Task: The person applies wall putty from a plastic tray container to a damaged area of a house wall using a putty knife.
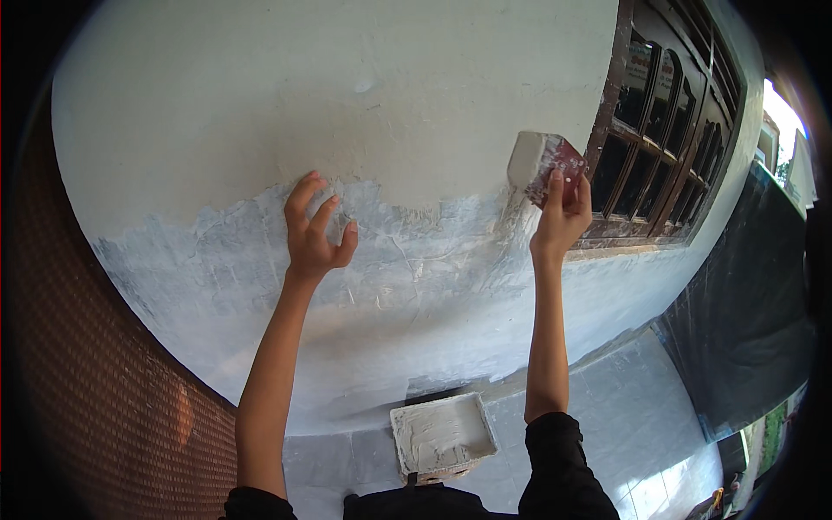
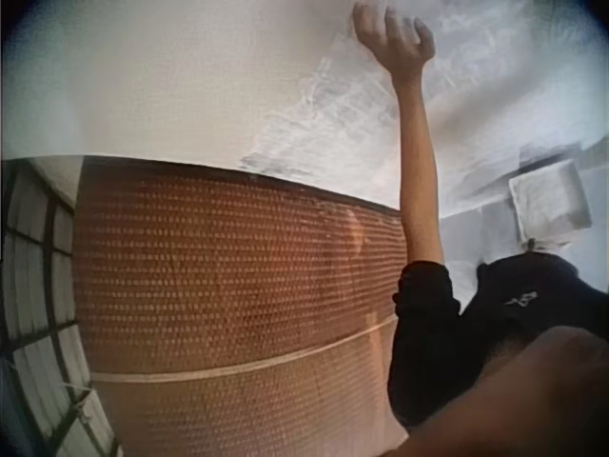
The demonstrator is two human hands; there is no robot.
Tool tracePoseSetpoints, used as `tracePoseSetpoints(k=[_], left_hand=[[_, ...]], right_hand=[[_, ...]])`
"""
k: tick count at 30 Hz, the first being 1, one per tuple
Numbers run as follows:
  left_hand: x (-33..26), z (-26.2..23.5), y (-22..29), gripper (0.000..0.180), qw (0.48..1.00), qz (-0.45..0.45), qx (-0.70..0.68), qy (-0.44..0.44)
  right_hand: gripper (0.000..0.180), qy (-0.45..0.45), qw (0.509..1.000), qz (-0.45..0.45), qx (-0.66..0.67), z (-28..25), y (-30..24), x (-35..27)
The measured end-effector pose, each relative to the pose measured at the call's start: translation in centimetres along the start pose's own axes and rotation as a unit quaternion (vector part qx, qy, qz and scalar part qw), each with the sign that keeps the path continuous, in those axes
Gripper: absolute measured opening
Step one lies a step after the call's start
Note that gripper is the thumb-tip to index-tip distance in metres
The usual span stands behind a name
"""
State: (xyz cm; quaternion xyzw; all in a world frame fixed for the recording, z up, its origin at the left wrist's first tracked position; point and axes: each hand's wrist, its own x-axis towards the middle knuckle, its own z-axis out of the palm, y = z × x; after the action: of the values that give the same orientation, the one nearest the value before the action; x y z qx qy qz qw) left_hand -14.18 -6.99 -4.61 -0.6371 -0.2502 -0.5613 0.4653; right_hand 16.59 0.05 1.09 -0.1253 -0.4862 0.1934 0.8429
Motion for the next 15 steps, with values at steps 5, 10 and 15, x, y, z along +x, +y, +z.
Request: tracePoseSetpoints(k=[5,10,15], left_hand=[[0.6,-0.4,-0.1,0.044,1.0,0.0,0.006,-0.004],[0.0,-0.6,-0.2,0.045,1.0,-0.008,0.024,-0.002],[-0.1,-0.5,-0.3,0.045,1.0,-0.002,0.005,0.006]], right_hand=[[0.022,-0.084,0.996,0.019,0.02,3.4,-1.0,-3.7],[0.025,-0.131,0.991,0.022,-0.016,9.2,-0.5,-8.8],[0.025,-0.08,0.996,0.01,-0.036,5.0,0.1,-5.3]])
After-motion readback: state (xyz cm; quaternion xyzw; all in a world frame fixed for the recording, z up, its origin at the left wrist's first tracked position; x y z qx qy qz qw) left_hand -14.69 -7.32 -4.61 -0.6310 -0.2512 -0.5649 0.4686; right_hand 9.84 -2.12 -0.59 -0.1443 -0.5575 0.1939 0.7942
